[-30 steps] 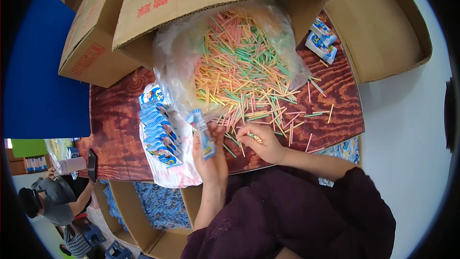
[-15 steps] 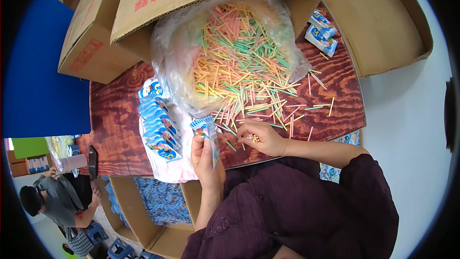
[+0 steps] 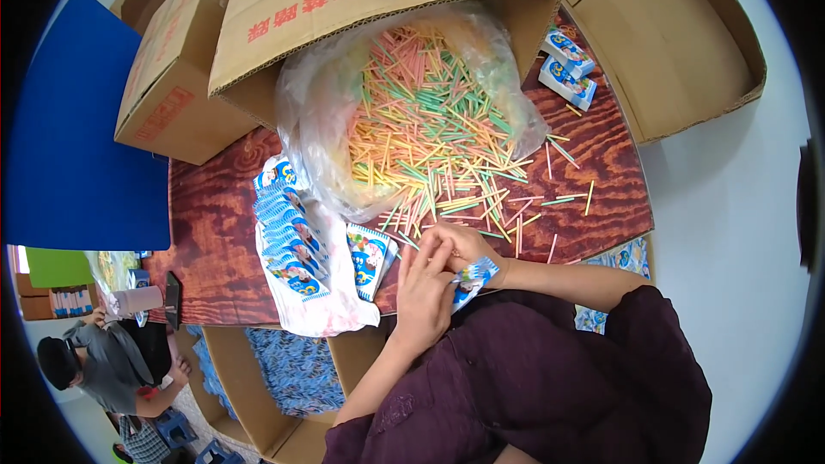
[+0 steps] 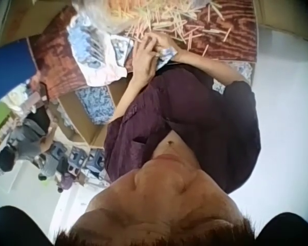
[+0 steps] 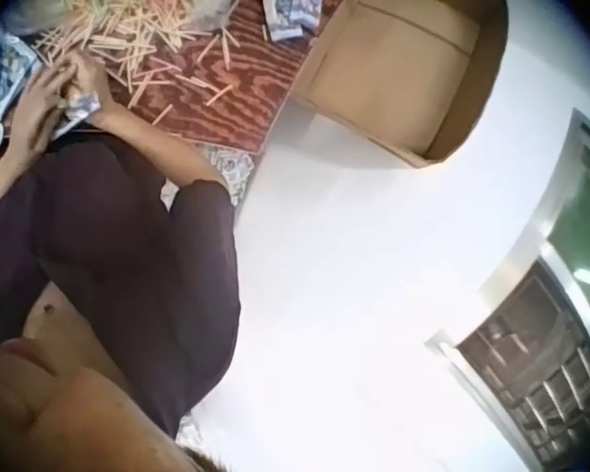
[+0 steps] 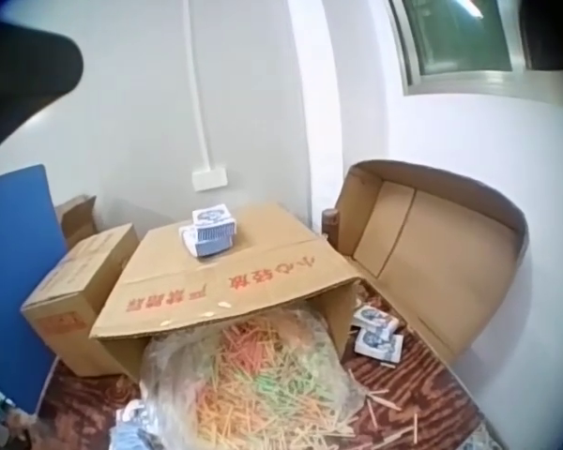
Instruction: Manually packaging groups of colorful wooden sticks into individual small blue plastic bags.
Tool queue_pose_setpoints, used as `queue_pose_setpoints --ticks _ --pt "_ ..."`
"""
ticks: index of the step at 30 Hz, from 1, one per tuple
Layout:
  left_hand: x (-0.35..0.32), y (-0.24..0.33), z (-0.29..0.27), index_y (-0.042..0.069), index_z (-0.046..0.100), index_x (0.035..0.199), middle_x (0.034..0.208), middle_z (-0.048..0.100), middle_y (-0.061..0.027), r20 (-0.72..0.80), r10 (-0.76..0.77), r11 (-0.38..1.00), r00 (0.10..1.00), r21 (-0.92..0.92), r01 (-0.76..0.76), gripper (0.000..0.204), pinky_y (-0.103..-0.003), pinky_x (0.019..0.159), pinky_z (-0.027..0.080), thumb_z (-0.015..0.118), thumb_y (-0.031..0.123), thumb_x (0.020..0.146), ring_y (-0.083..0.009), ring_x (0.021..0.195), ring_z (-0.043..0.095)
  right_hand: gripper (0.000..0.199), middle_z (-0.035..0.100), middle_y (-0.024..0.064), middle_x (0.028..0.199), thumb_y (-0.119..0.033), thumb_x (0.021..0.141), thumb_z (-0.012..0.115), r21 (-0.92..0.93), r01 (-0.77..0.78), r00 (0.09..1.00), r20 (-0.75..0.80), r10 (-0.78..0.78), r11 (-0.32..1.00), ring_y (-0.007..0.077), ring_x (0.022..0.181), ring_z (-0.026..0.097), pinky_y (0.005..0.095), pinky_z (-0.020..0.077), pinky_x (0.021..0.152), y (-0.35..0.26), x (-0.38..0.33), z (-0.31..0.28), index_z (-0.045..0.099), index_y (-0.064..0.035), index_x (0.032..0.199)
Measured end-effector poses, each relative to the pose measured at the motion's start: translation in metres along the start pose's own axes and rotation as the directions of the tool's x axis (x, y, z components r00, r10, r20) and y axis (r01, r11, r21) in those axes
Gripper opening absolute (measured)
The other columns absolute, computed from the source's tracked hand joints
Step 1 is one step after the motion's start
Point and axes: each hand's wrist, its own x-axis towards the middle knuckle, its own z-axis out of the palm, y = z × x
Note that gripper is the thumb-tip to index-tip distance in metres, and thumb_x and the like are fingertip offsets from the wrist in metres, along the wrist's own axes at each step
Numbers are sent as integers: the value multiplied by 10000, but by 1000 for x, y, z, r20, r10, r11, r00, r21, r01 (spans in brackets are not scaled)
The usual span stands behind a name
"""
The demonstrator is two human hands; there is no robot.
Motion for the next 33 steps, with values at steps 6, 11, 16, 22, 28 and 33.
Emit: queue_pose_setpoints --ticks 6,11,16,22,28,33 --pt "-13 -8 -24 -31 554 910 1109 641 -192 -282 -352 916 893 -300 266 66 -390 913 454 568 -54 850 -344 1048 603 146 617 88 892 -137 934 585 139 -162 986 -10 165 977 212 892 621 324 474 791 -21 12 -9 573 -9 1003" --pt "-27 -16 -27 -55 598 920 918 624 -140 -307 -553 815 775 -391 427 60 -313 781 453 556 -38 880 -234 846 584 160 470 -48 670 -135 968 569 761 -439 839 156 521 478 27 497 399 194 331 458 -46 25 -19 550 -23 1081" --pt "-15 -11 -24 -45 624 921 933 650 -141 -252 -425 890 870 -293 349 86 -313 767 459 615 -61 837 -248 851 603 251 304 -69 537 -216 1011 476 920 -373 858 295 421 116 40 414 293 211 251 395 -44 42 -34 548 -3 1121" --pt "-7 -10 -18 -49 639 917 952 659 -150 -236 -342 926 910 -251 283 82 -325 781 475 635 -46 835 -264 868 617 337 520 12 592 -266 1020 444 934 -307 858 188 478 183 137 553 538 289 463 568 -76 64 -30 567 27 1132" --pt "-1 -6 -15 -61 638 905 948 656 -159 -206 -363 910 909 -288 299 69 -331 778 486 632 -51 837 -280 875 627 363 696 166 812 -293 1017 445 857 -335 897 164 410 391 243 822 692 334 539 745 -72 66 -26 547 46 1097" --pt "1 -9 -17 -65 629 908 933 654 -147 -187 -343 919 920 -271 287 69 -308 769 473 611 -65 841 -248 851 622 359 700 182 830 -298 1019 438 864 -385 904 281 321 326 249 834 693 329 533 777 -69 69 -30 544 40 1076"
